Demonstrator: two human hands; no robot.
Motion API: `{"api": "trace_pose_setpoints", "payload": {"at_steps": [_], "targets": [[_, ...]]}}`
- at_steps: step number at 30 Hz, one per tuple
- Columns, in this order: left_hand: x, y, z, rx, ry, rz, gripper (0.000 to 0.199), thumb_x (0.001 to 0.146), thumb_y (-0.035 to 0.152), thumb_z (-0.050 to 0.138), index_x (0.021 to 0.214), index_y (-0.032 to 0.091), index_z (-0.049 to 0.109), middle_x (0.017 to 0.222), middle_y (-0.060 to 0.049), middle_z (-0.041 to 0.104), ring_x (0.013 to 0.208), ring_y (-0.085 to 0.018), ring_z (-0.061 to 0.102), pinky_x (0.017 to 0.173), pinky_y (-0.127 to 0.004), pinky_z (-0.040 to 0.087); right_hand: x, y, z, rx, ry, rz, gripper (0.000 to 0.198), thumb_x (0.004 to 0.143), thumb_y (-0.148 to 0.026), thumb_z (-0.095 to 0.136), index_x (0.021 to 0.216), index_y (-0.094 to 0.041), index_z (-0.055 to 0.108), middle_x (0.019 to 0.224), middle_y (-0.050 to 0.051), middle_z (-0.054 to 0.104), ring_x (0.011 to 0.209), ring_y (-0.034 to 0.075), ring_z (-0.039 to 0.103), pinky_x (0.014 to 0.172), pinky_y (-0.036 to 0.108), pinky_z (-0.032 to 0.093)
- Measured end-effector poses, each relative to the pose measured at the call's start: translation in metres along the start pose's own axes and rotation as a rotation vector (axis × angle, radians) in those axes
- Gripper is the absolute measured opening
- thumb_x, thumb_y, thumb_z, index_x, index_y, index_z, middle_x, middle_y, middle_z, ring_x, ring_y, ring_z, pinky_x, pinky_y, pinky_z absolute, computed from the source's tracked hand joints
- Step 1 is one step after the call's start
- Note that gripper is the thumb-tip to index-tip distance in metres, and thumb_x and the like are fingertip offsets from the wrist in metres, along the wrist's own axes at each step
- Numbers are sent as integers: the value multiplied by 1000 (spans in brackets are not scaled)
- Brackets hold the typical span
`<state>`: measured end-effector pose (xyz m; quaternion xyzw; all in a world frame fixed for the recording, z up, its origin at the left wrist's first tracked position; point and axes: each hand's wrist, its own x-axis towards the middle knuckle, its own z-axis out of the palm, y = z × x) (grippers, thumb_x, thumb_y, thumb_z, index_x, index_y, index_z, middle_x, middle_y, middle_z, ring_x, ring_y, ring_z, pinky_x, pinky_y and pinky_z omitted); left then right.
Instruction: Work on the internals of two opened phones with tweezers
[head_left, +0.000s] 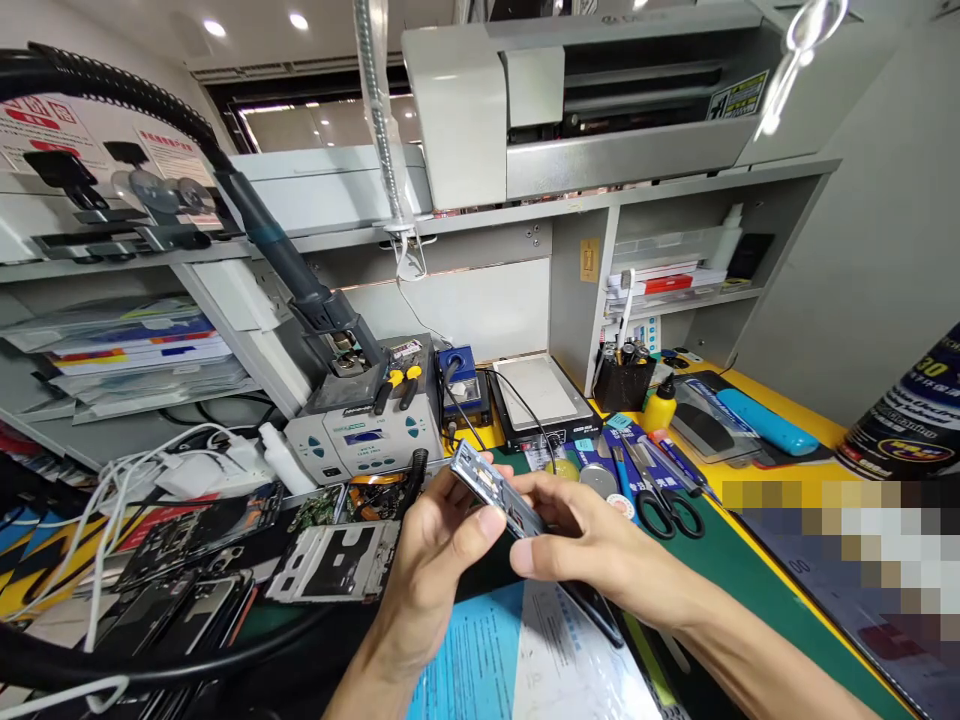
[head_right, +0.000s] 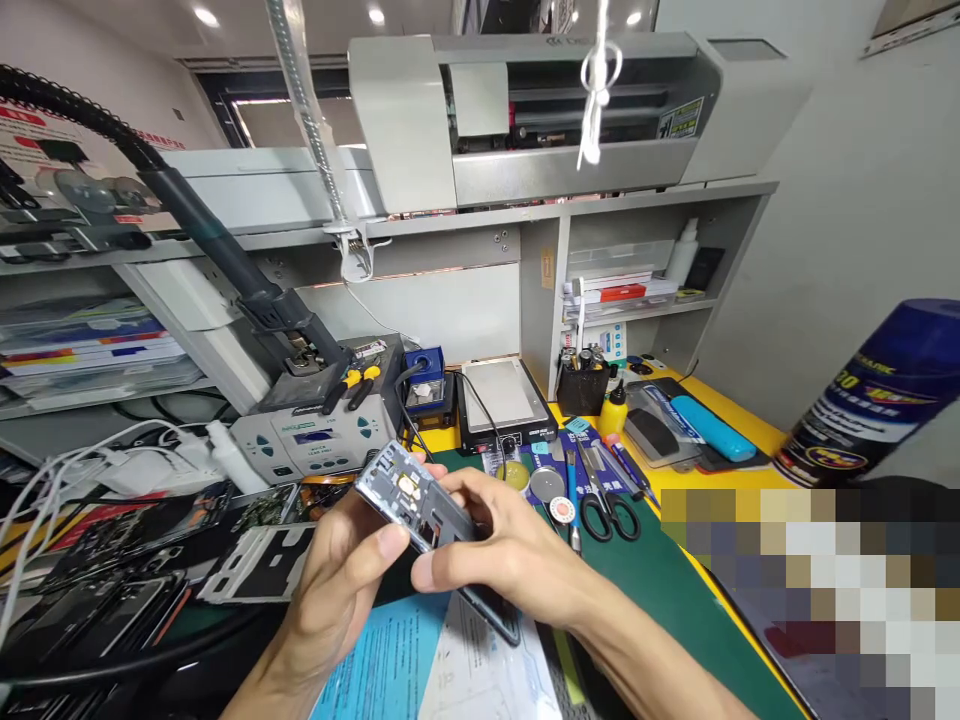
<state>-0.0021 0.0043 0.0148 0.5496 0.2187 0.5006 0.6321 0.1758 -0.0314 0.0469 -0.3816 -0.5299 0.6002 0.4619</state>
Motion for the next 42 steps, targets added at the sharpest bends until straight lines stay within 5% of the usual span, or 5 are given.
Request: {"api": "trace_pose_setpoints", "payload": {"at_steps": [12, 31, 36, 42], "targets": [[-3, 2, 3, 31, -21, 42, 45, 80, 42, 72, 121, 26, 64, 109, -7, 68, 101, -31, 62, 92, -46, 47, -3, -2, -1, 27, -59, -5, 38, 68, -30, 89, 99, -23, 68, 90, 2, 64, 89, 24, 60, 102, 42, 42], [-4, 2, 9, 62, 41, 65, 47, 76, 46, 74, 118, 27, 65, 109, -6, 70, 101, -32, 62, 93, -48, 45, -4, -8, 0, -5, -73, 2, 44, 69, -27, 88, 107, -22, 67, 100, 4, 67, 102, 27, 62, 103, 42, 42], [-4, 3, 8, 72, 47, 69, 46, 77, 44, 74, 119, 27, 65, 112, -5, 70, 106, -34, 62, 97, -51, 44, -4, -10, 0, 19, -60, -12, 35, 66, -21, 86, 96, -23, 70, 93, 3, 68, 112, 30, 60, 104, 41, 42], [-5, -1, 6, 44, 23, 60, 47, 77, 42, 75, 121, 28, 65, 119, -6, 69, 113, -37, 61, 101, -53, 44, -3, -5, -6, -58, -92, -23, 51, 69, -24, 84, 117, -22, 69, 104, 4, 69, 118, 31, 59, 103, 40, 43]]}}
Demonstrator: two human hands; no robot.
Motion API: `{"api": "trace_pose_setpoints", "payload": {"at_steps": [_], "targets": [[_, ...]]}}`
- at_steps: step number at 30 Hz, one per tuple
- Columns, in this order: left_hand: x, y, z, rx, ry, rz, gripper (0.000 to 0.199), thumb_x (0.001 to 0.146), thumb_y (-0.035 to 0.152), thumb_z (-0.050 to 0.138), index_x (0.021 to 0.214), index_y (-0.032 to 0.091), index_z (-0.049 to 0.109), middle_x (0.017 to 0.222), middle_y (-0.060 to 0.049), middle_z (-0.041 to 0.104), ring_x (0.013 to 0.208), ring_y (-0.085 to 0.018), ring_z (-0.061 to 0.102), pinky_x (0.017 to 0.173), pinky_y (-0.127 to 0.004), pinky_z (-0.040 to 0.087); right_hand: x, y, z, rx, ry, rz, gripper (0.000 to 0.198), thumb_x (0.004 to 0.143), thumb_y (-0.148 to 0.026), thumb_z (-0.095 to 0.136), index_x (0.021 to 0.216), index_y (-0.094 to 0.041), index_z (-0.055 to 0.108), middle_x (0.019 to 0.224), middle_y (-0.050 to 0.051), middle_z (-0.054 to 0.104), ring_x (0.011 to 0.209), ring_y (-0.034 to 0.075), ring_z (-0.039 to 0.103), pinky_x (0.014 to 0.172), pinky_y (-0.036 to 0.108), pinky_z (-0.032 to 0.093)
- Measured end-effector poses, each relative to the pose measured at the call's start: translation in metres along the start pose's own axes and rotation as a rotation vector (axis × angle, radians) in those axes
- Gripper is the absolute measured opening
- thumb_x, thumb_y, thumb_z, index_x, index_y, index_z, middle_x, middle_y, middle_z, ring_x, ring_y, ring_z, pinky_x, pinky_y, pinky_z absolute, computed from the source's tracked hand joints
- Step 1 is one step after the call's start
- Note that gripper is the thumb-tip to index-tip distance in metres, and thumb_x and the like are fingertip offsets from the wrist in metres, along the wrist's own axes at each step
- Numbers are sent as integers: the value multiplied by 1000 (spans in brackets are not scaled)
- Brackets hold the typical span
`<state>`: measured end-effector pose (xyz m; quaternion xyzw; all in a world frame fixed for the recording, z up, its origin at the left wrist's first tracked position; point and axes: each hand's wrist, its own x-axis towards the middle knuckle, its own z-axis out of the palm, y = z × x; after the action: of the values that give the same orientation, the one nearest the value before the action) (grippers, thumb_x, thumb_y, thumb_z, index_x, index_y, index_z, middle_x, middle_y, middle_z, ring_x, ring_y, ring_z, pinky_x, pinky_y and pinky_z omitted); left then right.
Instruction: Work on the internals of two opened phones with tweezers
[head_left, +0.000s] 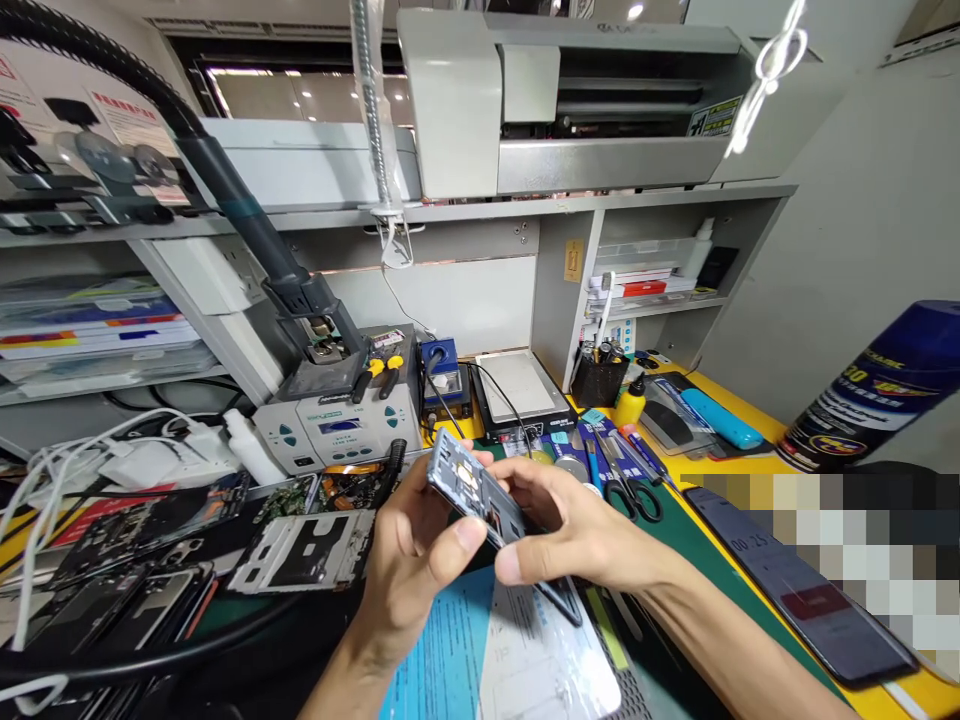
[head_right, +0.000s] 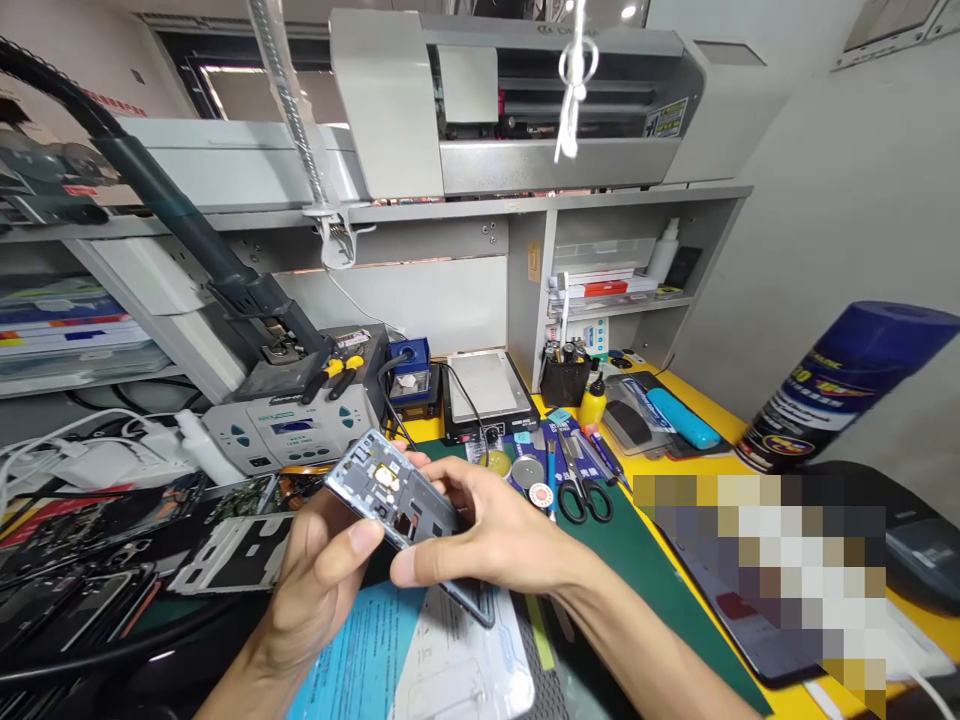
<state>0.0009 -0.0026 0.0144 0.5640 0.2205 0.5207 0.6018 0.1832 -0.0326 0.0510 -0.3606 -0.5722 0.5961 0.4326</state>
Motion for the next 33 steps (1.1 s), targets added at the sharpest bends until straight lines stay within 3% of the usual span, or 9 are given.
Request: {"api": "trace_pose_setpoints", "payload": {"at_steps": [9, 12, 15, 19, 22, 24, 26, 29, 33], "targets": [[-2, 6, 1, -96, -44, -70, 53, 76, 40, 78, 125, 28, 66, 129, -3, 68, 128, -35, 56, 115, -43, 41, -12, -9, -12, -393, 102, -43, 55, 70, -39, 87, 121, -27, 71, 104, 4, 71, 99, 32, 65, 90, 43, 50], [-7, 10, -5, -106, -81, -187, 37, 86, 39, 69, 120, 25, 69, 115, -5, 74, 108, -29, 69, 89, -35, 60, -22, -13, -9, -579, 148, -89, 62, 68, -39, 90, 125, -27, 69, 114, 6, 68, 105, 34, 62, 95, 44, 46], [-19, 11, -8, -83, -89, -327, 24, 87, 35, 68, 106, 23, 75, 92, -7, 77, 75, -25, 74, 59, -31, 64, -31, -12, 2, -737, 167, -122, 67, 63, -32, 92, 127, -27, 70, 115, 8, 66, 109, 37, 60, 100, 45, 42], [-40, 16, -8, -40, -2, -447, 14, 86, 33, 71, 96, 25, 76, 80, -6, 77, 65, -24, 74, 55, -30, 65, -42, -16, 19, -888, 138, -135, 81, 57, -23, 91, 134, -27, 66, 108, 9, 68, 101, 36, 63, 91, 43, 48], [-56, 23, -15, -26, 96, -475, 11, 85, 35, 72, 93, 29, 76, 84, -3, 78, 67, -23, 75, 56, -28, 66, -55, -24, 11, -961, 159, -143, 85, 60, -37, 93, 138, -29, 61, 128, 9, 65, 119, 36, 59, 100, 42, 46], [-68, 26, -24, -15, 187, -480, 9, 82, 38, 75, 88, 31, 75, 87, 0, 78, 71, -24, 76, 58, -29, 66, -66, -26, -4, -1005, 264, -119, 57, 80, -44, 79, 132, -29, 64, 129, 8, 66, 116, 33, 61, 97, 43, 48], [-80, 28, -34, 2, 278, -496, 13, 76, 41, 80, 84, 32, 74, 92, 2, 78, 78, -28, 77, 60, -32, 67, -78, -19, -21, -1068, 410, -58, 24, 97, -38, 56, 109, -25, 72, 106, 11, 73, 97, 32, 67, 84, 47, 50], [-95, 24, -41, 17, 330, -533, 26, 71, 46, 83, 91, 31, 74, 100, 0, 78, 85, -32, 76, 61, -36, 68, -92, 9, -34, -1145, 415, 59, 15, 92, -25, 62, 80, -23, 72, 73, 6, 72, 65, 26, 66, 60, 38, 47], [-102, 19, -34, 24, 290, -577, 38, 72, 51, 81, 102, 30, 72, 111, -2, 76, 91, -32, 76, 69, -37, 69, -93, 52, -32, -1252, 435, 135, 11, 91, -27, 69, 83, -20, 72, 79, 6, 73, 71, 22, 67, 67, 36, 52]]}}
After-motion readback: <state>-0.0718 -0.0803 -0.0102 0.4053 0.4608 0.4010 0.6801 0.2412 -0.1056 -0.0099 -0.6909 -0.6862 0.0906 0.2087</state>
